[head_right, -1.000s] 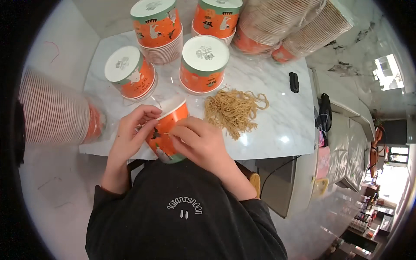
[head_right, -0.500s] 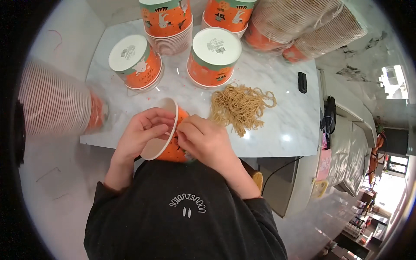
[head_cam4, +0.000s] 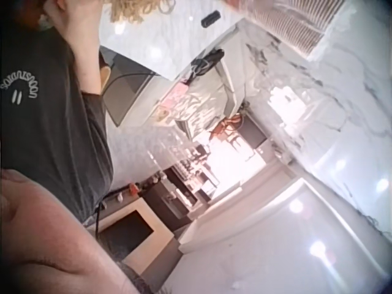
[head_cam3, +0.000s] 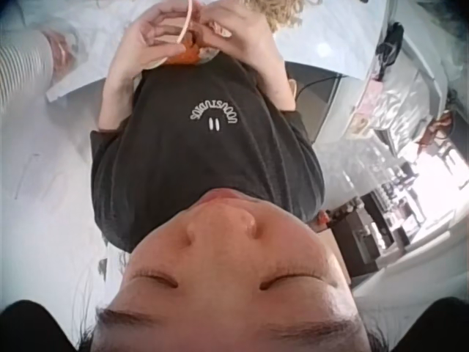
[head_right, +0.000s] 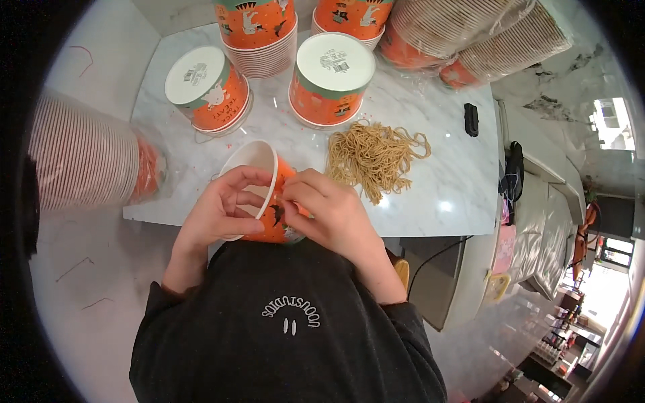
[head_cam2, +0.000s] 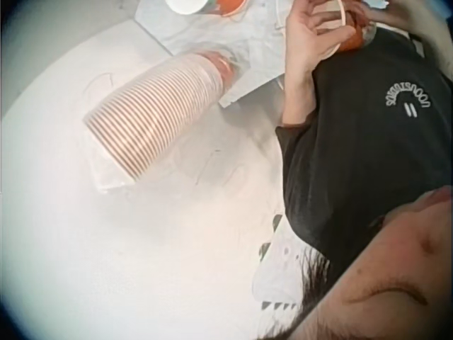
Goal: Tying rubber bands around paper cups.
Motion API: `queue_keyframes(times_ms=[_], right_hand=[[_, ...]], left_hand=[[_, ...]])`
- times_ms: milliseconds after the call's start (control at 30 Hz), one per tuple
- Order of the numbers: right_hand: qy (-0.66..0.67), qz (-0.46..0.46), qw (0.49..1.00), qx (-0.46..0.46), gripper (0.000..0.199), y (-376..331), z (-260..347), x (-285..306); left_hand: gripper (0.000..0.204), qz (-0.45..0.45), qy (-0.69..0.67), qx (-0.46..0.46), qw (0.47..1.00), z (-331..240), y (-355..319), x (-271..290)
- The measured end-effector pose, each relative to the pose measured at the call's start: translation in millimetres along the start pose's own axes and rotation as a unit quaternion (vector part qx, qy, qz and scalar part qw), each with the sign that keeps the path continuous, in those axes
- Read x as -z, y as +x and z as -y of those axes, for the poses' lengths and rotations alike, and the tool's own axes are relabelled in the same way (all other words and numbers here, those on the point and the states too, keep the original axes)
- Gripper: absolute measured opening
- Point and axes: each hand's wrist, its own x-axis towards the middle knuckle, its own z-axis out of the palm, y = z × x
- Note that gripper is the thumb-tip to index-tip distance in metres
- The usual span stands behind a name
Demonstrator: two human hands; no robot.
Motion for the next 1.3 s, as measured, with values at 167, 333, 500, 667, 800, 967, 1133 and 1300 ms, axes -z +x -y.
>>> queue_keyframes(times_ms=[167,333,500,667,800,967,1133,1300], right_hand=[[0.004,-0.004,1.000,0.001,0.024,1.8,-0.7,-2.6],[-0.003,-0.011,1.000,-0.003,0.024,2.3,1.9,-3.1],[-0.023,0.000,1.000,0.004,0.024,4.3,3.0,-3.0],[-0.031,0.002,0.999,0.016,0.024,6.3,5.6,-1.7],[-0.032,0.000,0.999,0.024,0.024,5.9,4.1,-2.8],[-0.033,0.005,0.999,0.028,0.023,6.1,4.3,-0.8],[-0.026,0.007,0.999,0.026,0.024,5.4,3.5,-0.8],[-0.017,-0.007,1.000,0.008,0.023,5.1,3.4,-3.0]], left_hand=[[0.069,-0.012,-0.009,0.004,1.000,2.0,0.3,0.4],[0.068,-0.015,-0.019,0.011,1.000,3.7,0.3,0.7],[0.068,-0.015,-0.025,0.019,0.999,3.8,0.5,1.3],[0.067,-0.010,-0.033,0.018,0.999,4.7,0.8,1.7],[0.066,-0.004,-0.017,0.003,1.000,9.7,1.3,3.9],[0.063,-0.009,-0.036,0.023,0.999,8.3,0.5,3.6],[0.062,-0.008,-0.035,0.012,0.999,10.9,1.1,4.0],[0.059,-0.013,-0.037,0.014,0.999,10.0,0.0,1.3]])
